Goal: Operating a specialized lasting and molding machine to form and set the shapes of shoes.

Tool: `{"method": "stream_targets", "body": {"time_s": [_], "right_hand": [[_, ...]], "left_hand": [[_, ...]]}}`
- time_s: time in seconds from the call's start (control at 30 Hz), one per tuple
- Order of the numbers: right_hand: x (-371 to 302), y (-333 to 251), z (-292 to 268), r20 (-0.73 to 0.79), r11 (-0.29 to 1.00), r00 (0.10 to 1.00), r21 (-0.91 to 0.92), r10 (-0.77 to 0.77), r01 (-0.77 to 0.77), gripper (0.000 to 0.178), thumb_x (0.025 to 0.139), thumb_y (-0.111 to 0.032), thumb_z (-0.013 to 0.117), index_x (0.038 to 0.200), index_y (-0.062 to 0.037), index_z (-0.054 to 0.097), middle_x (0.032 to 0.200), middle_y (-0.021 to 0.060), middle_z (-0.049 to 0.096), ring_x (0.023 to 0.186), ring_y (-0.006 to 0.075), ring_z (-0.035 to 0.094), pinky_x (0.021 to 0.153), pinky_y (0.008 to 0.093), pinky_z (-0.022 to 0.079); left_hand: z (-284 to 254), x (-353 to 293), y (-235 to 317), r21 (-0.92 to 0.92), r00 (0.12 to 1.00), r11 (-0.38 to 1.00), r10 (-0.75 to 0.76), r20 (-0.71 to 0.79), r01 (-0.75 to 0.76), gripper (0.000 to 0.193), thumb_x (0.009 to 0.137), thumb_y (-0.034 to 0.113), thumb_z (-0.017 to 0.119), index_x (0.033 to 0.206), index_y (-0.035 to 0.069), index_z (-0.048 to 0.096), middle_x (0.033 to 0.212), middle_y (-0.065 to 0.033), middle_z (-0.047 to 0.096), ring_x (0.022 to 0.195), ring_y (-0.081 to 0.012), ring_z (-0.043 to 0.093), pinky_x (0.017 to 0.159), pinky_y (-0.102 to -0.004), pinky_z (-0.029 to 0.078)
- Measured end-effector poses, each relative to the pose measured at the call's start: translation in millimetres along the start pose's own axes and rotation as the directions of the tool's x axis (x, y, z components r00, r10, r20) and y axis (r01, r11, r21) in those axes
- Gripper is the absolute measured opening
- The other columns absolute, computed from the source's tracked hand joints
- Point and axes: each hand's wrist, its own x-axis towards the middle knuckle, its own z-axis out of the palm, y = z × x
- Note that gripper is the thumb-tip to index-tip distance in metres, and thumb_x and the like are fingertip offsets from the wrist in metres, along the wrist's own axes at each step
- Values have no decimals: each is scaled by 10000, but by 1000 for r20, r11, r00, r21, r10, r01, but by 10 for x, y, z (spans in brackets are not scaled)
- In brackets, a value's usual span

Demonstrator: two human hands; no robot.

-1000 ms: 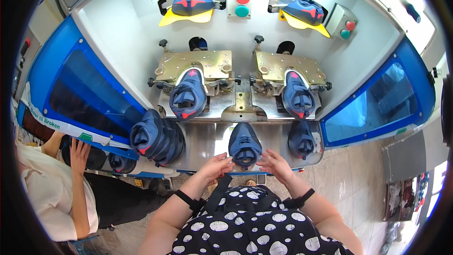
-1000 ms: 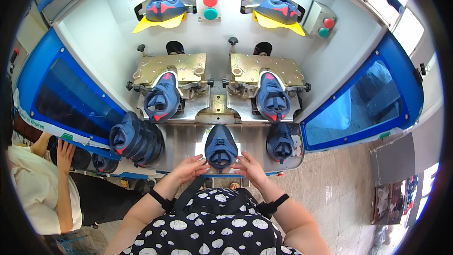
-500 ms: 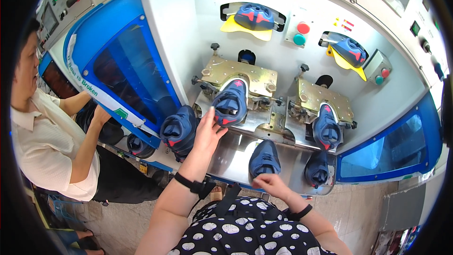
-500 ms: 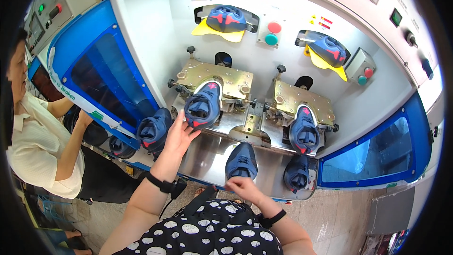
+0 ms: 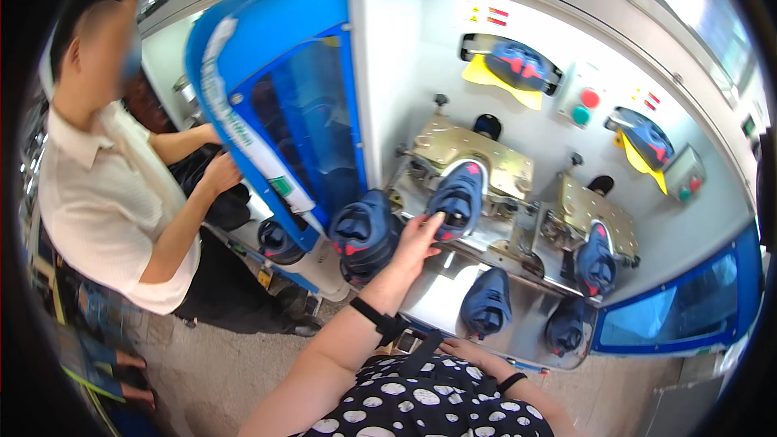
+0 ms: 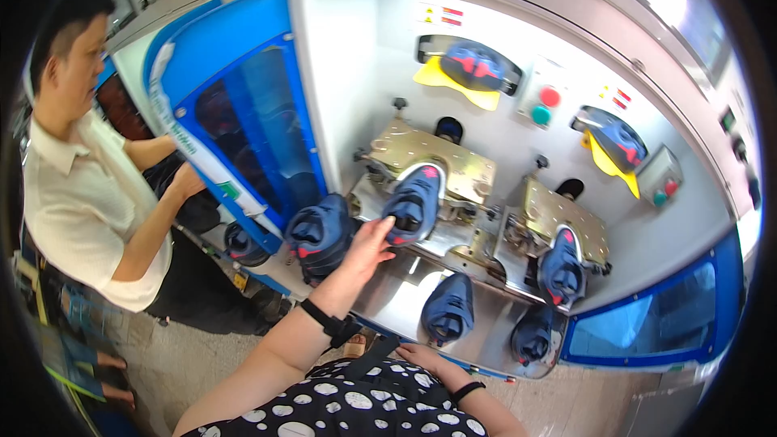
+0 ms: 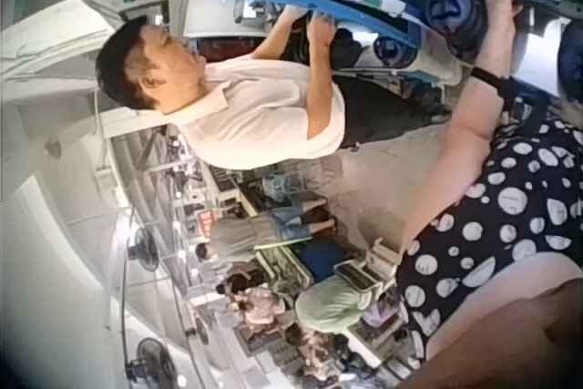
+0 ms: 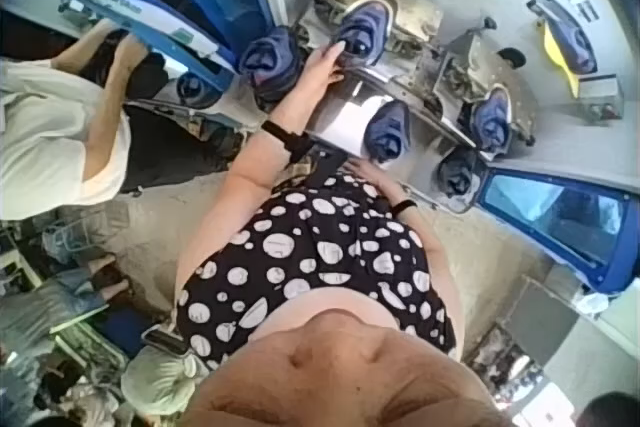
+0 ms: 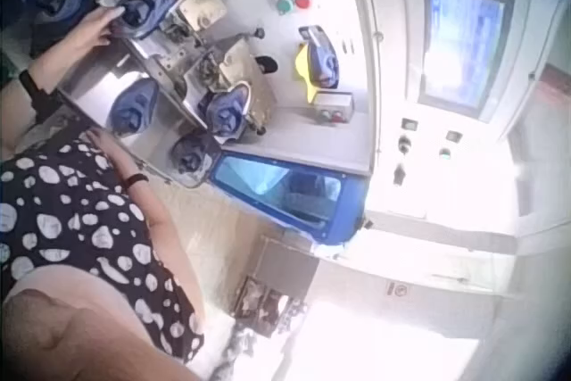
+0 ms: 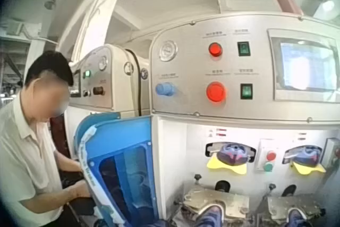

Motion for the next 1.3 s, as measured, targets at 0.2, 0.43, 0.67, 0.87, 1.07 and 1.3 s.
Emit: {"method": "stream_targets", "body": {"time_s": [0.2,0.43,0.67,0.87,1.07,1.3], "right_hand": [[22,-5,57,-36,978,999,209,34,-26,442,1003,-401,469,1260,-69,607,1191,114,658,1080,209,611,933,310,449],[190,69,107,-77,994,995,77,-69,75,436,999,-363,490,1295,-55,575,1252,136,631,1119,235,612,953,317,463],[226,202,190,-184,998,981,13,-65,68,395,985,-332,525,1232,-38,620,1178,140,665,1004,238,662,885,326,504],[160,99,197,-229,971,973,229,-16,70,405,1005,-349,490,1109,-5,677,950,86,732,793,131,685,737,270,534],[95,-29,155,-261,946,958,322,117,-28,495,1011,-408,454,1005,20,702,836,72,736,707,131,682,653,262,530],[157,18,155,-161,889,975,453,152,-64,496,1014,-406,451,1020,18,710,848,93,728,751,139,692,684,267,548]], "left_hand": [[-2,-23,-12,-20,1000,1000,3,-5,-3,630,847,522,688,1241,58,524,933,0,588,765,-79,528,625,-236,471],[26,-114,79,17,1000,1000,-7,-25,8,699,766,652,704,1142,75,590,987,-3,630,839,-90,566,671,-257,447],[9,-125,92,47,1000,999,16,17,-17,705,814,633,668,1180,41,554,945,-7,596,801,-94,545,666,-248,447],[-7,-45,1,84,999,996,21,-28,-19,679,827,615,664,1174,39,567,936,3,609,803,-88,561,633,-244,472],[-43,9,-57,46,1000,999,15,-12,-15,797,753,655,714,1205,24,534,1023,-44,640,864,-115,594,679,-274,483],[-37,-13,-47,25,999,999,39,-17,-39,709,807,600,697,1196,27,544,942,-23,616,757,-97,566,617,-233,471]]}}
